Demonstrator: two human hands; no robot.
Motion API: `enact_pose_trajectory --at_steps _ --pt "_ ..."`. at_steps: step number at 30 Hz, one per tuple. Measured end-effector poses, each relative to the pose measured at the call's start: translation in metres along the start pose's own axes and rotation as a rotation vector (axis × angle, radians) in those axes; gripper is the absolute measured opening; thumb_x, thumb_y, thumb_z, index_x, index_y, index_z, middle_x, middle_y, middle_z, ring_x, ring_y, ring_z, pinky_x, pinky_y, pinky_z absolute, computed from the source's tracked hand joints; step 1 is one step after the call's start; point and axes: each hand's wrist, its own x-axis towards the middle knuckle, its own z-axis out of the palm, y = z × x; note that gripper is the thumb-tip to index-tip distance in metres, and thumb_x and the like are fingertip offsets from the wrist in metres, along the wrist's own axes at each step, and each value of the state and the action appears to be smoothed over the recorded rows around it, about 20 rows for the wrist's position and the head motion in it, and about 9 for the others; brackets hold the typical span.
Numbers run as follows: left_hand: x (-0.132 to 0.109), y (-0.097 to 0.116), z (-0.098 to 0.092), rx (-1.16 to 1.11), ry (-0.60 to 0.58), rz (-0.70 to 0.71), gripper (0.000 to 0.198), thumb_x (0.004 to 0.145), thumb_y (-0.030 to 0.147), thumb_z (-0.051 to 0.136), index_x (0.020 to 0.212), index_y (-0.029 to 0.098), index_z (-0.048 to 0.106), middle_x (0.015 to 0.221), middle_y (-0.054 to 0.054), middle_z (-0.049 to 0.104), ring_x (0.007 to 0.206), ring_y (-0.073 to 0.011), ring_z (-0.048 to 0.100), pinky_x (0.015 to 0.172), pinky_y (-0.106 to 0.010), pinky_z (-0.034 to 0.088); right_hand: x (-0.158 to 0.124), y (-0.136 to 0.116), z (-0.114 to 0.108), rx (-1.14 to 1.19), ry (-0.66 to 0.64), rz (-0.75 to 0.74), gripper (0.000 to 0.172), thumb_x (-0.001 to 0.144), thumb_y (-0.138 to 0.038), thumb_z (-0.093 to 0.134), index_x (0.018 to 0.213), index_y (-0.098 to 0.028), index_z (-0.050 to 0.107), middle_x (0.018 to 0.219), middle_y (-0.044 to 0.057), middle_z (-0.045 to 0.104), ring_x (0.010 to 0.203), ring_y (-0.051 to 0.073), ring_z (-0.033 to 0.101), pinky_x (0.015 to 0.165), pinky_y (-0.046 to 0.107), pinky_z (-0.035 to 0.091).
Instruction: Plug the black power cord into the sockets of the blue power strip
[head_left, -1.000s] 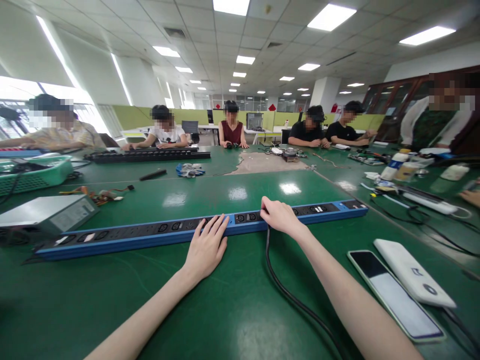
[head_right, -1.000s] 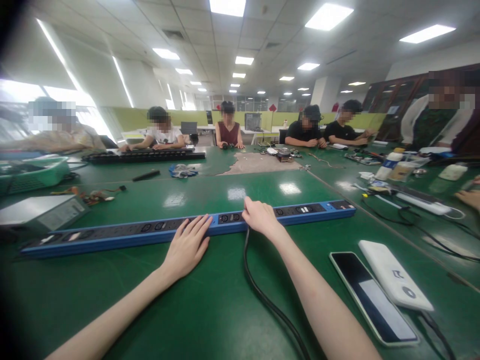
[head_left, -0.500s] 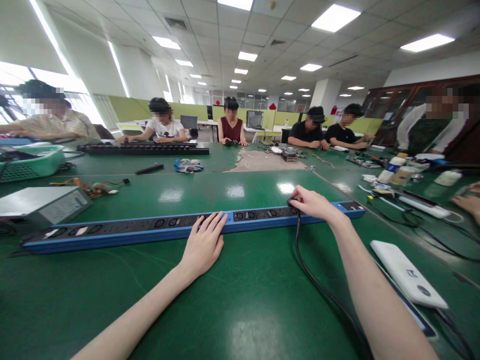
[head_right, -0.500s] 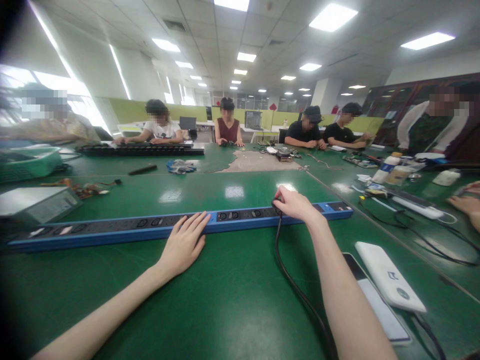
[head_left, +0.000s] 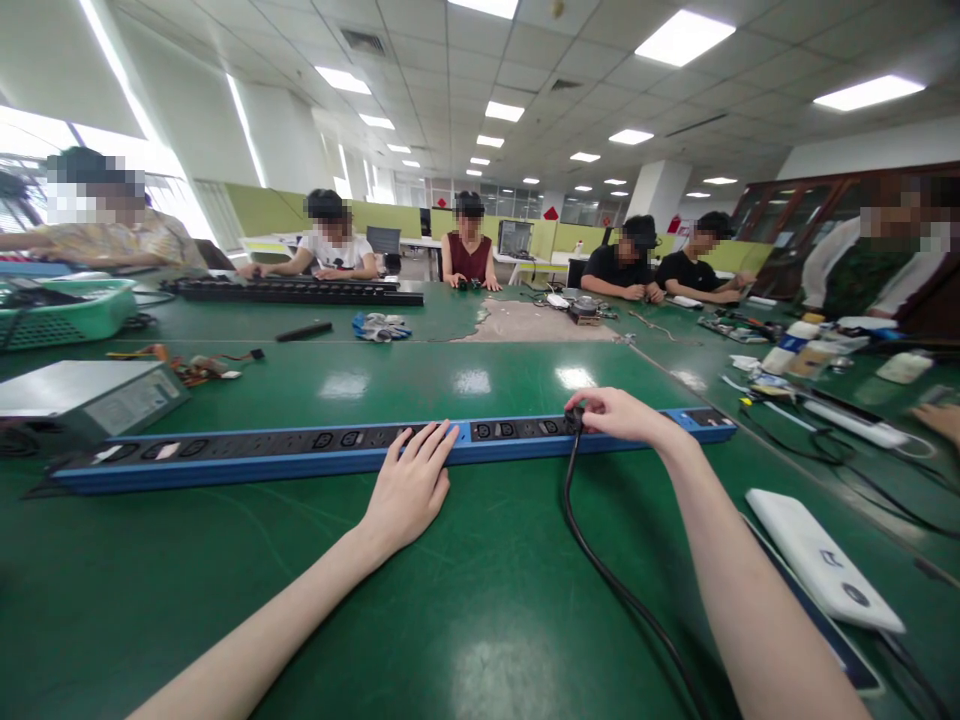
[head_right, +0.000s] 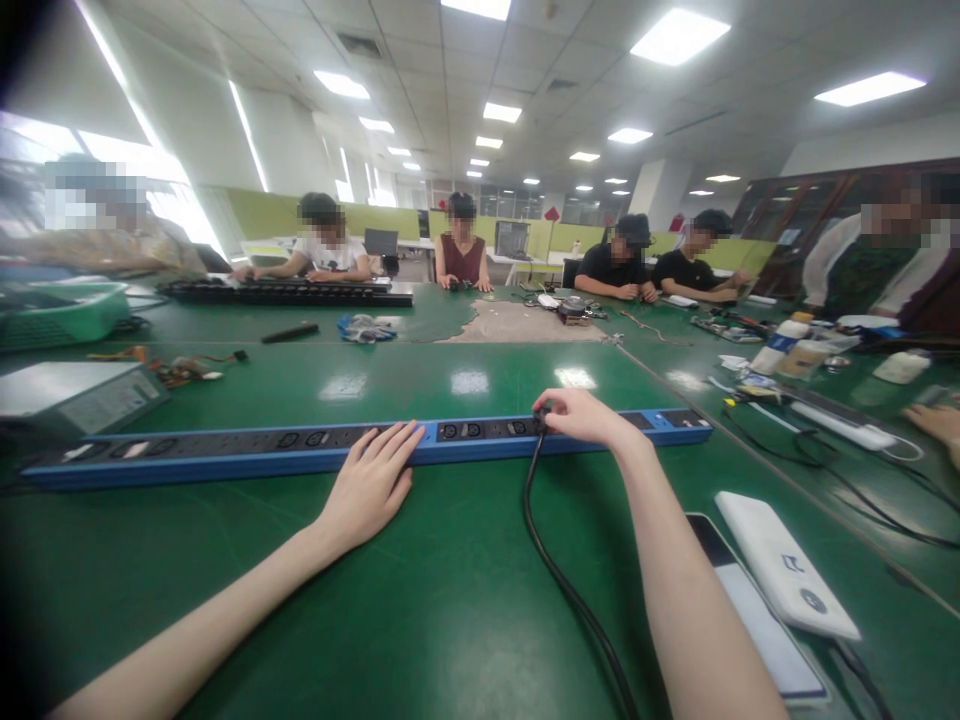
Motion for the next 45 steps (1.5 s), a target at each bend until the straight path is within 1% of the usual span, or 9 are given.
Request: enact_pose_trajectory --at_steps 3,5,9,14,19,22,31,36,45 --pt "0.0 0.0 0.0 0.0 0.002 0.003 0.069 0.099 0.021 0.046 0.166 0.028 0.032 0.168 -0.006 0.04 0.153 -0.028 0.04 0.129 -0.054 0.025 -0.002 0.001 -0.004 -0.117 -0.027 -0.002 0.045 0.079 -0.014 0.064 0.122 -0.022 0.07 0.085 -0.001 0.073 0.076 0.016 0.066 0.07 0.025 0.045" --pt "0.0 0.0 0.0 -0.002 0.005 0.002 0.069 0.098 0.021 0.046 0.166 0.028 0.032 0.167 -0.006 0.04 0.153 -0.028 0.04 0.128 -0.054 0.025 -0.002 -0.002 -0.004 -0.264 0.028 0.028 0.038 0.078 -0.013 0.067 0.114 -0.024 0.072 0.084 0.0 0.073 0.076 0.016 0.065 0.068 0.025 0.041" --pt "-0.001 0.0 0.0 0.0 0.006 0.002 0.07 0.098 0.02 0.046 0.166 0.028 0.032 0.167 -0.005 0.041 0.153 -0.0278 0.04 0.129 -0.054 0.025 -0.001 -0.015 -0.004 -0.54 0.224 0.052 0.021 0.085 -0.031 0.076 0.105 -0.025 0.071 0.09 0.004 0.074 0.078 0.019 0.065 0.065 0.026 0.033" --pt "-0.001 0.0 -0.001 0.007 0.002 -0.004 0.069 0.097 0.02 0.047 0.165 0.028 0.034 0.167 -0.005 0.041 0.153 -0.0274 0.041 0.129 -0.052 0.025 -0.008 -0.041 -0.012 -0.679 0.532 0.067 0.048 0.098 -0.067 0.056 0.097 -0.021 0.068 0.082 0.008 0.073 0.076 0.021 0.065 0.063 0.028 0.022" --pt "0.0 0.001 -0.002 0.027 -0.012 -0.016 0.07 0.097 0.02 0.048 0.165 0.029 0.034 0.168 -0.003 0.04 0.154 -0.0263 0.04 0.13 -0.051 0.025 -0.017 -0.06 -0.02 -0.651 0.882 0.065 0.055 0.104 -0.063 0.042 0.086 -0.018 0.067 0.081 0.009 0.072 0.076 0.019 0.062 0.062 0.029 0.017" --pt "0.0 0.001 -0.003 0.033 -0.017 -0.014 0.069 0.098 0.02 0.047 0.165 0.029 0.034 0.168 -0.003 0.04 0.154 -0.0259 0.04 0.13 -0.051 0.025 -0.013 -0.057 -0.017 -0.589 0.984 0.186 0.053 0.103 -0.061 0.043 0.083 -0.018 0.068 0.079 0.01 0.07 0.075 0.019 0.06 0.063 0.029 0.018" --pt "-0.001 0.001 -0.001 0.036 -0.004 -0.002 0.07 0.098 0.021 0.047 0.166 0.029 0.033 0.168 -0.004 0.04 0.154 -0.0263 0.039 0.129 -0.051 0.025 0.022 -0.015 0.028 -0.437 0.504 0.4 0.048 0.099 -0.057 0.047 0.078 -0.022 0.072 0.084 0.009 0.073 0.08 0.021 0.064 0.066 0.027 0.03" --pt "0.0 0.001 -0.002 0.032 -0.016 -0.01 0.069 0.098 0.02 0.046 0.166 0.029 0.032 0.168 -0.004 0.04 0.154 -0.0256 0.039 0.129 -0.051 0.025 0.026 -0.003 0.041 -0.475 0.414 0.437 0.05 0.098 -0.06 0.046 0.08 -0.023 0.073 0.083 0.01 0.073 0.083 0.023 0.067 0.07 0.029 0.035" --pt "-0.001 0.001 -0.001 0.029 -0.007 -0.014 0.071 0.097 0.019 0.047 0.165 0.029 0.033 0.168 -0.004 0.04 0.153 -0.0263 0.04 0.129 -0.051 0.025 0.033 -0.01 0.06 -0.515 0.47 0.415 0.046 0.098 -0.06 0.046 0.089 -0.024 0.073 0.085 0.01 0.072 0.083 0.025 0.068 0.07 0.03 0.036"
